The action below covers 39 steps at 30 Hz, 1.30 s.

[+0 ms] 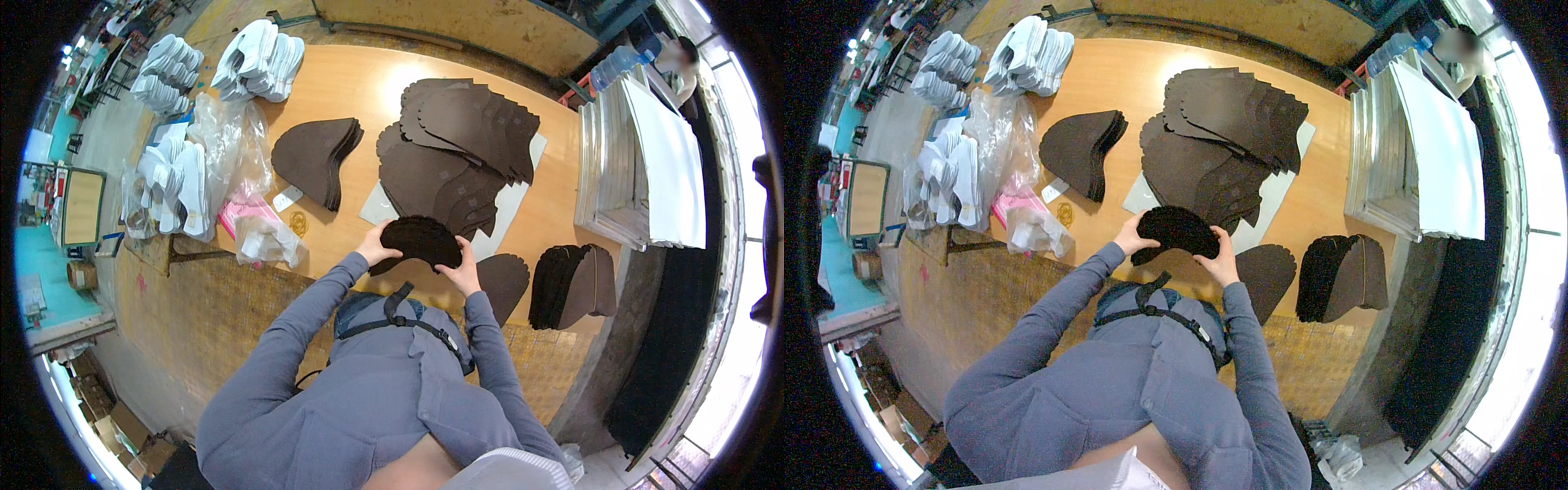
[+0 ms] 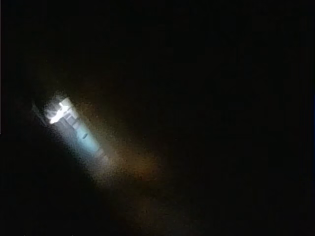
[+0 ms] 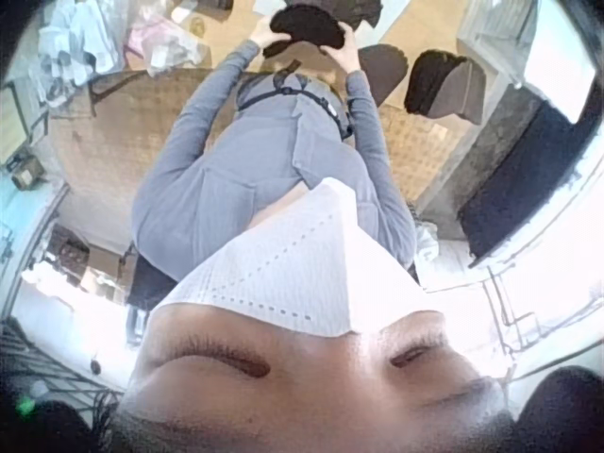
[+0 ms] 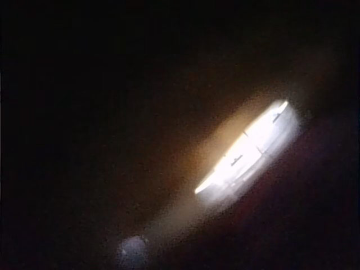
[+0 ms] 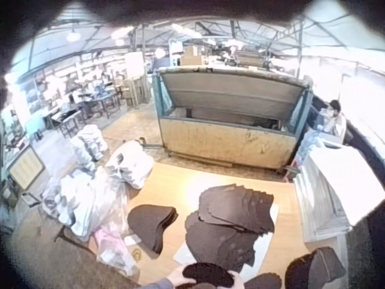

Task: The person repeatedly picks up dark brown scalloped material pieces from a table, aligns them into neat stacks, and secures some stacks with rubber bands. The person also moves white sheets and other items on the table to organize the workspace.

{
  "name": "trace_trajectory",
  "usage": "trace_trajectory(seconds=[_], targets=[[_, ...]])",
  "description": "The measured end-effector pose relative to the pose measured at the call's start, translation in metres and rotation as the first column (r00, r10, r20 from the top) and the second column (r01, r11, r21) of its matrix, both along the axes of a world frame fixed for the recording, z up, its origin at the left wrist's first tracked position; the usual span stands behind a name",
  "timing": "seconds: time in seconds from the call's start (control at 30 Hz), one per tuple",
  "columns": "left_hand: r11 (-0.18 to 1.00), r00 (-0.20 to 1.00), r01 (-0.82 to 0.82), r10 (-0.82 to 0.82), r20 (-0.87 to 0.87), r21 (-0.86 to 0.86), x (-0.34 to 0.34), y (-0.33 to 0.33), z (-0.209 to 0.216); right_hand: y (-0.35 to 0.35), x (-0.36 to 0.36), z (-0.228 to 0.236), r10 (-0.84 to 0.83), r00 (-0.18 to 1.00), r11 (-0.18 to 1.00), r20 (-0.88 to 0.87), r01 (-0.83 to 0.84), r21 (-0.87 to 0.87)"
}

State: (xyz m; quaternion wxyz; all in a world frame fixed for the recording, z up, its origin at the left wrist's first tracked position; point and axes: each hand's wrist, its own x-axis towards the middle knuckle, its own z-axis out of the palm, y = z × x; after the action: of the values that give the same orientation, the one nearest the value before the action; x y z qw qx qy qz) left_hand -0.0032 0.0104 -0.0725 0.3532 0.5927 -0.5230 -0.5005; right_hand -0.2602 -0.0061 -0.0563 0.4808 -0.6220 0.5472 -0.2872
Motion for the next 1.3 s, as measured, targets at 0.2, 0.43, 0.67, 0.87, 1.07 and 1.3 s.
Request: trace_trajectory(seconds=[0.2,0.43,0.67,0.87,1.07,1.3], targets=[[0.999,0.998,-0.003,0.001,-0.057,-0.034,-0.009,0.013,0.015,0.003,0.003,-0.006,0.264,0.964,0.940,-0.016,-0.261,-0.220],[0.943,0.973,0.156,-0.096,0.208,-0.295,0.004,0.047,0.021,0.035,-0.009,-0.009,0.211,0.971,0.952,0.110,-0.179,-0.247],[0.950,0.934,0.309,-0.296,0.198,-0.039,0.003,0.046,-0.012,0.044,-0.003,-0.030,0.199,0.979,0.911,-0.048,-0.203,-0.358],[0.985,0.987,-0.114,0.097,-0.131,-0.132,-0.007,0.024,0.009,0.023,0.008,0.004,0.077,0.997,0.989,0.021,-0.074,-0.127],[0.720,-0.039,-0.195,0.672,-0.739,0.666,-0.024,0.028,0.023,0.009,0.018,0.082,-0.019,0.930,0.999,0.367,0.005,0.040],[0.899,0.572,-0.435,0.231,-0.787,-0.052,-0.060,-0.023,0.119,-0.026,0.017,0.057,-0.083,0.239,0.996,0.968,0.052,0.072]])
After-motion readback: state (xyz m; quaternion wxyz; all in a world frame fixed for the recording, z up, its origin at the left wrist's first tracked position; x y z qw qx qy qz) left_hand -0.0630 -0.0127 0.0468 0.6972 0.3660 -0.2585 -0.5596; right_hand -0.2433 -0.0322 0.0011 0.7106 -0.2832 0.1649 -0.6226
